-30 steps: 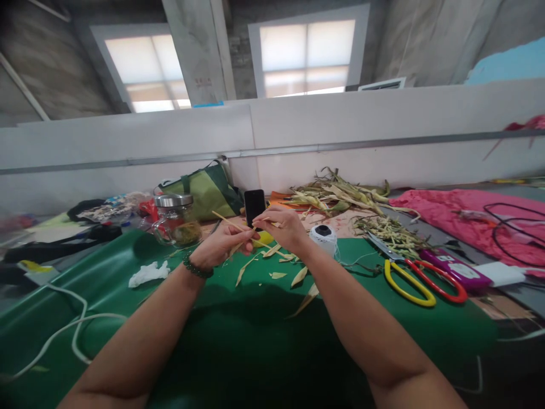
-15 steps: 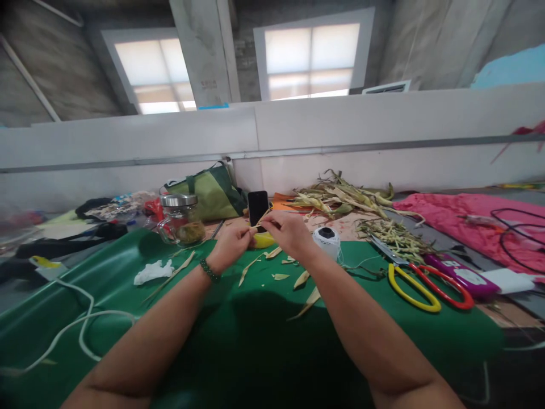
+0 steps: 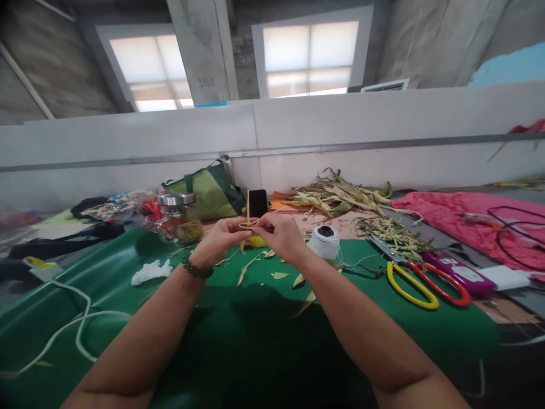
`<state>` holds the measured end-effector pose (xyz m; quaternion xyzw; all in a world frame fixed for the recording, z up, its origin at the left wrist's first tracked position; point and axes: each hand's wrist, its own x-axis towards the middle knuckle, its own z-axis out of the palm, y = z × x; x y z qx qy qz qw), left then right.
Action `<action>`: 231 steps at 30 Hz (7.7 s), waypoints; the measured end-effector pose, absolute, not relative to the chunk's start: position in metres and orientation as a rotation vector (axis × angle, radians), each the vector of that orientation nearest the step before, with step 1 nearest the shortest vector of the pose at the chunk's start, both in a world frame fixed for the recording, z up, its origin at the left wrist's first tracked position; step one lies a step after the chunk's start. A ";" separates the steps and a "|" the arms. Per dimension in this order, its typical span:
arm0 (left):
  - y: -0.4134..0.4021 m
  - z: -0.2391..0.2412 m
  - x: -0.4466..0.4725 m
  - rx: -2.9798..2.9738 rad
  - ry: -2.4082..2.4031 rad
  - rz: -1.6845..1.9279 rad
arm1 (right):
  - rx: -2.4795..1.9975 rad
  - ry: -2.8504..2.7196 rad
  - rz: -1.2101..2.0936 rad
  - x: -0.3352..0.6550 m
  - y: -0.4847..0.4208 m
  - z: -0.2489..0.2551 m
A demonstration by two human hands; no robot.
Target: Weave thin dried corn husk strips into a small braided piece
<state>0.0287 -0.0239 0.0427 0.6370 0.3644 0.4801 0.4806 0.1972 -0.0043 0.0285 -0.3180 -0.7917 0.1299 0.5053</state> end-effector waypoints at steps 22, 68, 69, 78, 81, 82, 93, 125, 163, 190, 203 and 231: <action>-0.022 0.044 0.025 1.664 0.919 1.054 | -0.508 -1.984 -0.090 0.195 -0.009 0.024; -0.026 0.042 0.029 1.884 0.944 1.192 | -0.727 -1.875 -0.075 0.191 -0.016 0.022; -0.026 0.042 0.031 1.894 0.950 1.214 | -0.743 -1.876 -0.083 0.191 -0.017 0.021; -0.029 0.045 0.032 1.970 0.983 1.256 | -0.738 -1.715 0.411 0.189 -0.010 0.024; -0.029 0.046 0.029 1.975 0.968 1.225 | -0.624 -1.701 0.226 0.190 -0.014 0.024; -0.029 0.046 0.028 1.973 0.953 1.227 | -0.565 -1.711 0.178 0.190 -0.016 0.024; -0.029 0.044 0.029 2.051 1.098 1.246 | -0.435 -1.935 0.131 0.195 -0.011 0.029; -0.031 0.038 0.040 1.995 1.067 1.240 | -0.674 -1.798 0.293 0.191 -0.011 0.026; -0.036 0.042 0.039 1.727 0.931 0.794 | -0.765 -1.585 0.716 0.212 0.004 0.042; -0.027 0.049 0.025 1.399 0.933 1.048 | -0.784 -1.995 1.129 0.232 -0.006 0.060; -0.030 0.037 0.045 1.978 1.155 1.038 | -0.605 -1.994 0.055 0.221 -0.002 0.045; -0.032 0.036 0.046 1.944 0.951 0.815 | -0.769 -1.924 0.990 0.218 0.000 0.045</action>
